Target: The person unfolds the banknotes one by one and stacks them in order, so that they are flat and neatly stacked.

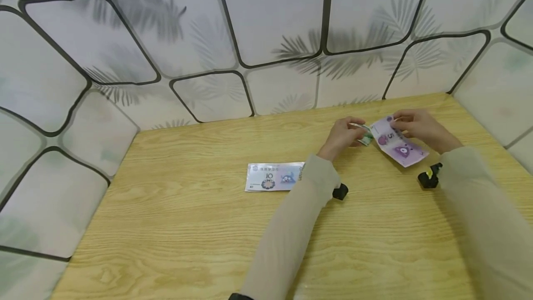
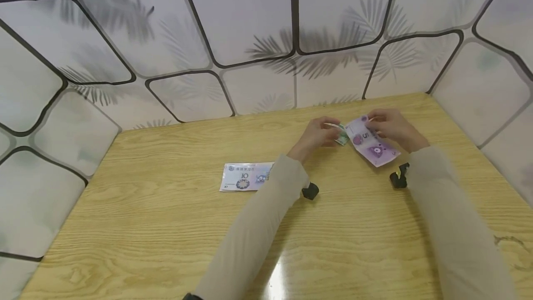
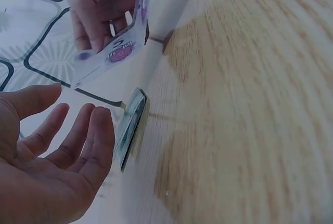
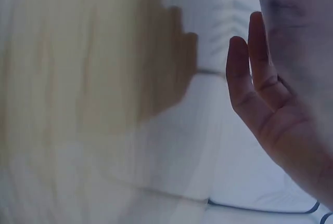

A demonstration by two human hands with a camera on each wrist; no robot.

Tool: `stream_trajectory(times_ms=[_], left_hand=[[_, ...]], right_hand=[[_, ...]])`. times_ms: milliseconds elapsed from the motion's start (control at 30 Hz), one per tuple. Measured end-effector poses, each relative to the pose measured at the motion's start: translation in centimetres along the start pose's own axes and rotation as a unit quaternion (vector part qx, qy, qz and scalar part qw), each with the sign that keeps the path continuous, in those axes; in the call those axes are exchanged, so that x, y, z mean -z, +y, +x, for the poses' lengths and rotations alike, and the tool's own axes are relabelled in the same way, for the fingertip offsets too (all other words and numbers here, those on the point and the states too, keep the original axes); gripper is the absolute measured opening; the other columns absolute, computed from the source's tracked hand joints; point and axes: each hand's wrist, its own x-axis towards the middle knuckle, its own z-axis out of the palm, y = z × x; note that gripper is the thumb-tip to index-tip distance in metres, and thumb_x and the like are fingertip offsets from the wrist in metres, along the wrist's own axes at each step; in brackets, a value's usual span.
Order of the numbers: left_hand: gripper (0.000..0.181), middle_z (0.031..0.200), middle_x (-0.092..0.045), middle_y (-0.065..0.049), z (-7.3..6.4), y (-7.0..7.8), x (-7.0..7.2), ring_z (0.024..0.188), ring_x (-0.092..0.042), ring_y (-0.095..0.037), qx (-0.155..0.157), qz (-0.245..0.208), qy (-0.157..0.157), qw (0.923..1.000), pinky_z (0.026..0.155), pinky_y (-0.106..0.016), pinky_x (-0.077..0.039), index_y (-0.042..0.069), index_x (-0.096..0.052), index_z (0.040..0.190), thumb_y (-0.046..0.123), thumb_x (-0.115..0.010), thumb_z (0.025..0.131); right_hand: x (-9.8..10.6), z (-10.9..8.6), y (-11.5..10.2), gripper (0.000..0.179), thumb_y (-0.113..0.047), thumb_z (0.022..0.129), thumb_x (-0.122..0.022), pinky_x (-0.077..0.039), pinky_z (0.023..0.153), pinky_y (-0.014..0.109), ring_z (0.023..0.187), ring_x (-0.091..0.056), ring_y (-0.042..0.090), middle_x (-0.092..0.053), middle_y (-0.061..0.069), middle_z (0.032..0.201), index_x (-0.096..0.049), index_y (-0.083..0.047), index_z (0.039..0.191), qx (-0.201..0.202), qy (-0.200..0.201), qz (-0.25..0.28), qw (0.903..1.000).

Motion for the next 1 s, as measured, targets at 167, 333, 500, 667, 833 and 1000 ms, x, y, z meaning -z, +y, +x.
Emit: stream_trajectory(times_ms=[167, 333, 500, 667, 833, 1000], left_hand=[[0.025, 0.082, -0.064, -0.008, 0.2, -0.1, -0.2, 0.084, -0.063, -0.033, 0.005, -0.004, -0.005, 1.0000, 0.073, -0.041, -0.054, -0.001, -0.061, 0.111, 0.005, -0.061, 0.087], [0.018, 0.073, -0.062, -0.006, 0.2, -0.3, -0.3, 0.073, -0.065, -0.029, 0.016, 0.005, 0.010, 0.9998, 0.067, -0.039, -0.055, -0.001, -0.064, 0.103, 0.000, -0.062, 0.085], [0.020, 0.073, -0.059, -0.006, 0.1, -0.4, 0.2, 0.070, -0.064, -0.028, 0.013, -0.017, 0.041, 0.9989, 0.066, -0.039, -0.056, -0.002, -0.064, 0.103, -0.005, -0.061, 0.083], [0.021, 0.074, -0.057, -0.008, 0.1, -0.6, 1.3, 0.073, -0.064, -0.034, 0.009, -0.057, 0.067, 0.9961, 0.067, -0.040, -0.056, -0.003, -0.062, 0.102, -0.009, -0.060, 0.082], [0.019, 0.073, -0.057, -0.008, 0.2, -0.7, 2.2, 0.067, -0.064, -0.028, 0.004, -0.087, 0.084, 0.9926, 0.069, -0.042, -0.055, -0.002, -0.061, 0.097, -0.011, -0.060, 0.080], [0.017, 0.076, -0.057, -0.010, 0.0, -0.7, 3.2, 0.072, -0.063, -0.032, 0.001, -0.091, 0.093, 0.9915, 0.070, -0.043, -0.055, 0.000, -0.060, 0.096, -0.009, -0.060, 0.082]], right_hand=[[-1.4, 0.1, -1.2, 0.036, -0.026, 0.092, -0.056, -0.049, 0.063, 0.028, 0.079, -0.053, 0.012, -0.057, 0.001, 0.097, -0.052, 0.004, 0.112, 0.025, -0.015, -0.015, 0.9995], [-2.2, 0.1, -1.8, 0.036, -0.021, 0.092, -0.057, -0.050, 0.062, 0.030, 0.077, -0.054, 0.015, -0.060, 0.008, 0.096, -0.052, 0.007, 0.114, 0.041, -0.028, -0.019, 0.9986], [-2.2, 0.2, -1.6, 0.035, -0.021, 0.090, -0.059, -0.049, 0.061, 0.028, 0.074, -0.054, 0.015, -0.061, 0.007, 0.089, -0.055, 0.005, 0.113, 0.030, -0.035, -0.023, 0.9987], [-2.1, 0.2, -1.2, 0.037, -0.017, 0.088, -0.062, -0.048, 0.058, 0.026, 0.070, -0.056, 0.014, -0.063, 0.007, 0.085, -0.054, 0.007, 0.115, 0.025, -0.046, -0.012, 0.9986], [-2.2, 0.0, -1.0, 0.033, -0.016, 0.087, -0.063, -0.051, 0.058, 0.029, 0.074, -0.057, 0.014, -0.063, 0.005, 0.089, -0.054, 0.001, 0.114, 0.009, -0.064, 0.051, 0.9966], [-2.3, -0.1, -0.7, 0.030, -0.015, 0.088, -0.062, -0.054, 0.064, 0.037, 0.078, -0.059, 0.018, -0.061, 0.005, 0.093, -0.055, -0.004, 0.115, 0.007, -0.075, 0.094, 0.9927]])
